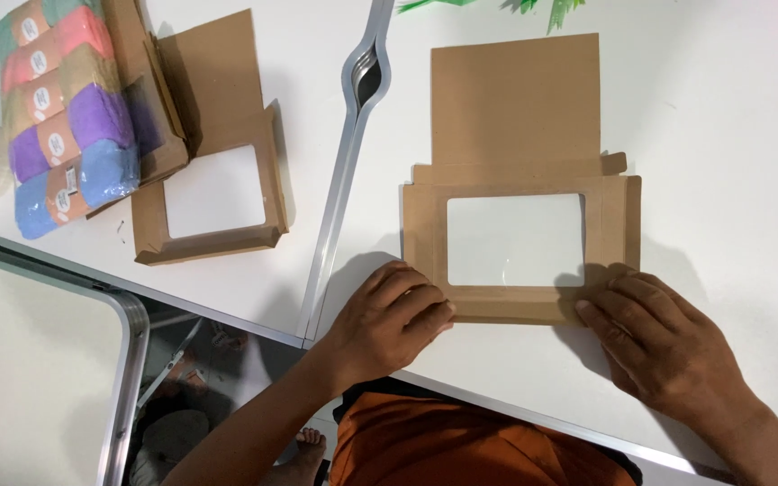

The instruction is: Tying a decorative ribbon on a small gift box and then folding cardboard box flats.

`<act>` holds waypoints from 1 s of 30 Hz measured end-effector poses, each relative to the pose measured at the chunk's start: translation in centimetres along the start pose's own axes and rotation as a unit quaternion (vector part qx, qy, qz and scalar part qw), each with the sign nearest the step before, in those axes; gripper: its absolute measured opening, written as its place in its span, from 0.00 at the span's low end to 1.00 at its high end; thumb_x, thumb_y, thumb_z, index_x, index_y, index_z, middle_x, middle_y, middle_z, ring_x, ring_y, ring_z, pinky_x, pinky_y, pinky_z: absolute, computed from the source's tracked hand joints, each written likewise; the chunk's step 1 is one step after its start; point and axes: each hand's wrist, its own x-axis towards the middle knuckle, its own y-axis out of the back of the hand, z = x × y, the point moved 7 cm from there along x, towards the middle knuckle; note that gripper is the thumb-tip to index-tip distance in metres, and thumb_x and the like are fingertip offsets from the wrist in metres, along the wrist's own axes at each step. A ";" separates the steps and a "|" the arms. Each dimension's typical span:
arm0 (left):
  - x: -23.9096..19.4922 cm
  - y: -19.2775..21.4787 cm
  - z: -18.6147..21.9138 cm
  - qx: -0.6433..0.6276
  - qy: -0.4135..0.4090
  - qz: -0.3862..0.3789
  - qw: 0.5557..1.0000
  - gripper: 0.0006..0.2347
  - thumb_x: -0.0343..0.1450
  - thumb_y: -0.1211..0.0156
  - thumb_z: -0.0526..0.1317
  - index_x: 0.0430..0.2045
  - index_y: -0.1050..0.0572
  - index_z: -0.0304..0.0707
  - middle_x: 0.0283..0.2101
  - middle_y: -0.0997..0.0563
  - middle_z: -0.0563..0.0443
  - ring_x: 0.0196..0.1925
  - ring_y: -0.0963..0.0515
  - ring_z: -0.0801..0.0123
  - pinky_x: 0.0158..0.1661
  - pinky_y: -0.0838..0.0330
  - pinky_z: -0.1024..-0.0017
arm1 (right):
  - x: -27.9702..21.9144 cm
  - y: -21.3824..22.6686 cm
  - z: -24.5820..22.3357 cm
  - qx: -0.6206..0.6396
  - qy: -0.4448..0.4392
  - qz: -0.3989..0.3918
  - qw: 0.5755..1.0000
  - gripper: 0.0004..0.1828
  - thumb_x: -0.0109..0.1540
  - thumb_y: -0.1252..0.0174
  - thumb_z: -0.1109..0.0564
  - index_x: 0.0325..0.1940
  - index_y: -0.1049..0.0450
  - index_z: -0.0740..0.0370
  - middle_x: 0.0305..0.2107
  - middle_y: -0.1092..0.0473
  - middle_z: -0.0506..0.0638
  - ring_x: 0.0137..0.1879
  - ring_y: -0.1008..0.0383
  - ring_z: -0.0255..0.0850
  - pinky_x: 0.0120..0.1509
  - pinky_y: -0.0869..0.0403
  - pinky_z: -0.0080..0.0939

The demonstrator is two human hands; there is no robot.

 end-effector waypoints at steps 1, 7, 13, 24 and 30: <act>-0.2 -0.2 0.1 -0.001 0.000 0.000 1.000 0.07 0.71 0.30 0.28 0.33 0.25 0.31 0.35 0.23 0.46 0.39 0.27 0.58 0.45 0.27 0.59 | -0.2 -0.1 -0.1 0.000 0.000 -0.001 1.000 0.18 0.63 0.44 0.67 0.58 0.28 0.69 0.51 0.28 0.60 0.58 0.26 0.59 0.66 0.22 0.60; 0.8 0.7 -0.2 -0.025 0.008 0.079 0.997 0.05 0.70 0.32 0.23 0.31 0.25 0.25 0.29 0.26 0.46 0.31 0.31 0.62 0.36 0.24 0.64 | 0.3 0.5 0.8 0.043 -0.043 0.050 0.997 0.16 0.61 0.35 0.65 0.53 0.23 0.65 0.46 0.24 0.55 0.52 0.23 0.53 0.61 0.20 0.52; 1.0 0.2 -0.5 0.016 0.001 0.028 0.999 0.01 0.74 0.39 0.27 0.33 0.23 0.29 0.32 0.22 0.49 0.33 0.30 0.64 0.38 0.28 0.67 | 0.7 0.3 2.2 0.142 -0.123 0.053 0.981 0.17 0.62 0.39 0.67 0.56 0.25 0.69 0.51 0.23 0.62 0.59 0.21 0.56 0.61 0.21 0.50; 0.9 -3.2 -2.7 0.019 0.189 -0.038 0.981 0.04 0.72 0.37 0.39 0.30 0.24 0.43 0.35 0.25 0.53 0.40 0.28 0.58 0.41 0.31 0.61 | 1.5 -0.5 2.0 0.060 -0.202 0.066 0.975 0.12 0.64 0.37 0.65 0.52 0.23 0.69 0.52 0.26 0.64 0.46 0.25 0.58 0.52 0.23 0.55; 1.0 -3.5 -2.5 0.057 0.190 -0.009 0.980 0.04 0.71 0.39 0.39 0.27 0.25 0.43 0.35 0.25 0.52 0.39 0.28 0.57 0.39 0.33 0.61 | -0.1 -4.8 -1.4 -0.122 -0.214 -0.059 0.967 0.40 0.57 0.33 0.49 0.73 0.34 0.52 0.60 0.37 0.57 0.61 0.35 0.56 0.58 0.26 0.58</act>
